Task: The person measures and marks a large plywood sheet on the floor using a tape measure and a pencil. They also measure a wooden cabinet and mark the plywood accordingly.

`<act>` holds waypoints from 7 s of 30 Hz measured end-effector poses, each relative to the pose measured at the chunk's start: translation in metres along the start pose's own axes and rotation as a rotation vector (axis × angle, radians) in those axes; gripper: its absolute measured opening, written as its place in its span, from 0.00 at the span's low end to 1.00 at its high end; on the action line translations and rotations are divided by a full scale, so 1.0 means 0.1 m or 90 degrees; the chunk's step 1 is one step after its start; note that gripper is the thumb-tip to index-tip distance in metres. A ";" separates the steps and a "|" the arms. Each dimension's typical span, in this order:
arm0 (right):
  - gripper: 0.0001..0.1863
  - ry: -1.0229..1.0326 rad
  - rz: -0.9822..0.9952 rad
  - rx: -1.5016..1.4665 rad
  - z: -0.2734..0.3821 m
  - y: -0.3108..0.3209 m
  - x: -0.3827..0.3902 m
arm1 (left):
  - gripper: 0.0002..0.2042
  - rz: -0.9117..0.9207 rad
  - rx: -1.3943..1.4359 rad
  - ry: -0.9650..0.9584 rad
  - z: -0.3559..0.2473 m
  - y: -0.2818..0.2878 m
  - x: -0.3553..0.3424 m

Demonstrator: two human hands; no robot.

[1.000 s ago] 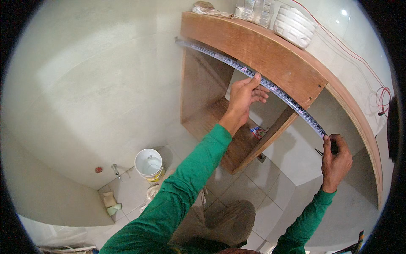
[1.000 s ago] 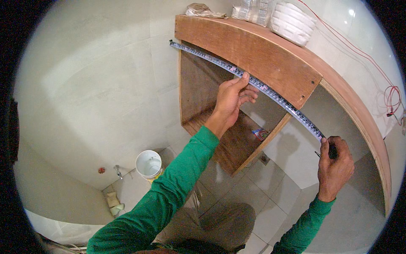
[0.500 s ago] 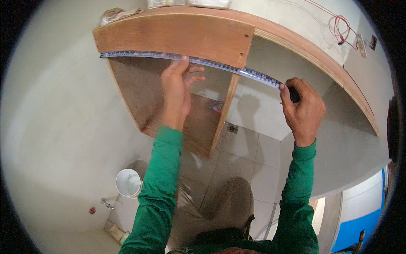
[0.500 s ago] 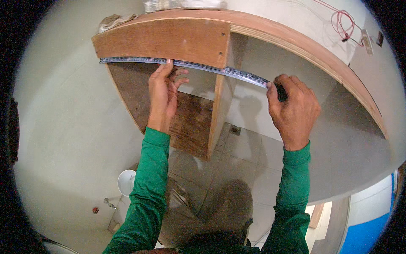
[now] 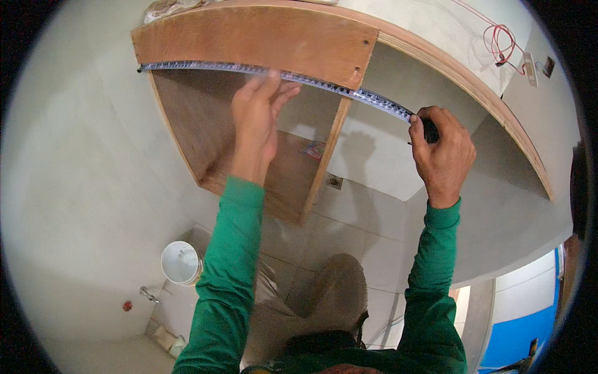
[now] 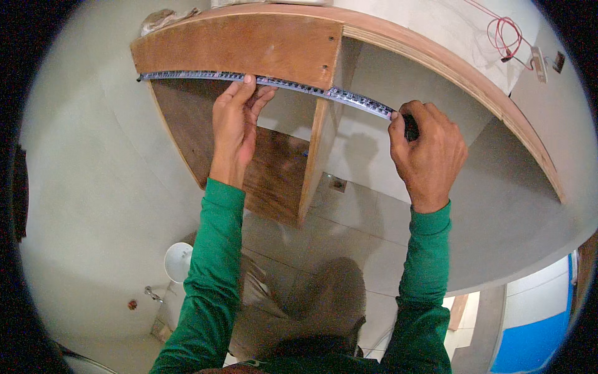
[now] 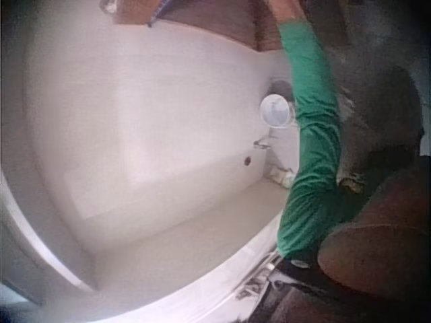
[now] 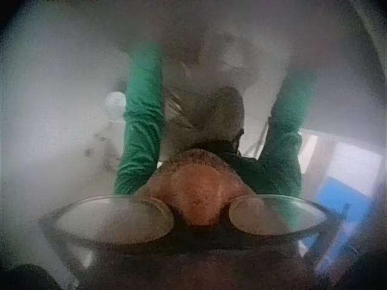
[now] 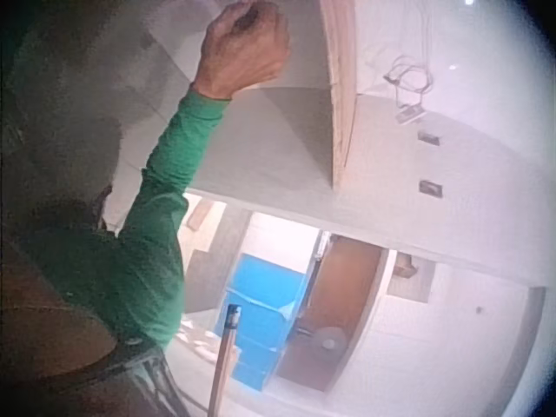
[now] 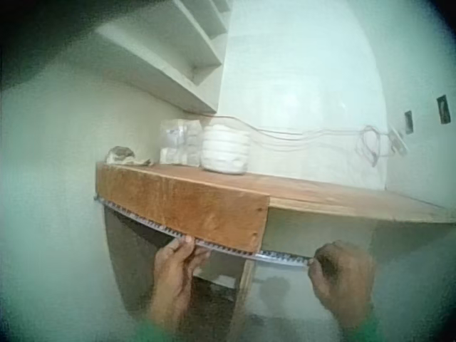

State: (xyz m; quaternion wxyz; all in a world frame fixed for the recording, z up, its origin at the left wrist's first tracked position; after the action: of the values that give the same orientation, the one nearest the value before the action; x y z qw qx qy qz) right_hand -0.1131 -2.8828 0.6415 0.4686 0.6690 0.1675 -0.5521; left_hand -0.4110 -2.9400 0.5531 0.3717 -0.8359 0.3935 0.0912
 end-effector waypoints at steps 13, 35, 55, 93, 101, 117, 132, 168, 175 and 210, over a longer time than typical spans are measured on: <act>0.10 0.040 -0.011 -0.019 0.19 -0.17 -0.03 | 0.09 -0.018 0.027 -0.008 0.08 0.02 -0.02; 0.10 -0.006 0.028 -0.041 0.50 -0.43 -0.20 | 0.07 -0.029 0.050 -0.004 0.11 -0.02 -0.08; 0.12 -0.011 0.072 -0.052 0.50 -0.51 -0.13 | 0.10 -0.001 0.069 0.037 0.14 0.00 -0.03; 0.09 0.062 -0.013 -0.016 0.55 -0.53 -0.13 | 0.08 -0.040 0.047 0.000 0.19 0.06 -0.07; 0.10 0.064 0.005 -0.022 0.57 -0.56 -0.14 | 0.09 -0.044 0.045 -0.010 0.19 0.07 -0.08; 0.08 0.098 -0.028 -0.006 0.62 -0.59 -0.11 | 0.08 -0.030 0.051 0.004 0.18 0.04 -0.07; 0.12 -0.156 0.271 -0.025 0.11 -1.02 0.84 | 0.08 -0.274 -0.190 0.025 0.87 0.49 0.93; 0.17 -0.337 0.585 -0.116 -0.09 -3.47 4.34 | 0.04 0.552 -0.726 -0.237 1.26 -0.74 3.53; 0.16 -0.287 0.539 -0.143 -0.07 -3.52 4.35 | 0.05 0.556 -0.711 -0.223 1.34 -0.70 3.50; 0.10 -0.165 0.412 -0.165 0.07 -3.48 4.44 | 0.05 0.568 -0.715 -0.171 1.29 -0.63 3.43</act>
State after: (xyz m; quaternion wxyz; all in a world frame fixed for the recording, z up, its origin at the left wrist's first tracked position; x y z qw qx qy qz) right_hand -0.2267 -2.8431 0.0900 0.7170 0.5468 -0.0450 -0.4301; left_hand -0.1165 -3.0265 0.3440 -0.1407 -0.6420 0.5417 0.5239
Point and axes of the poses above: each hand's wrist, its own x-axis away from the middle knuckle, its own y-axis out of the back of the hand, z = x × y, the point moved 6 cm from there along -x, towards the middle knuckle, and after that the axes turned 9 degrees about -x, right-handed, at the moved point
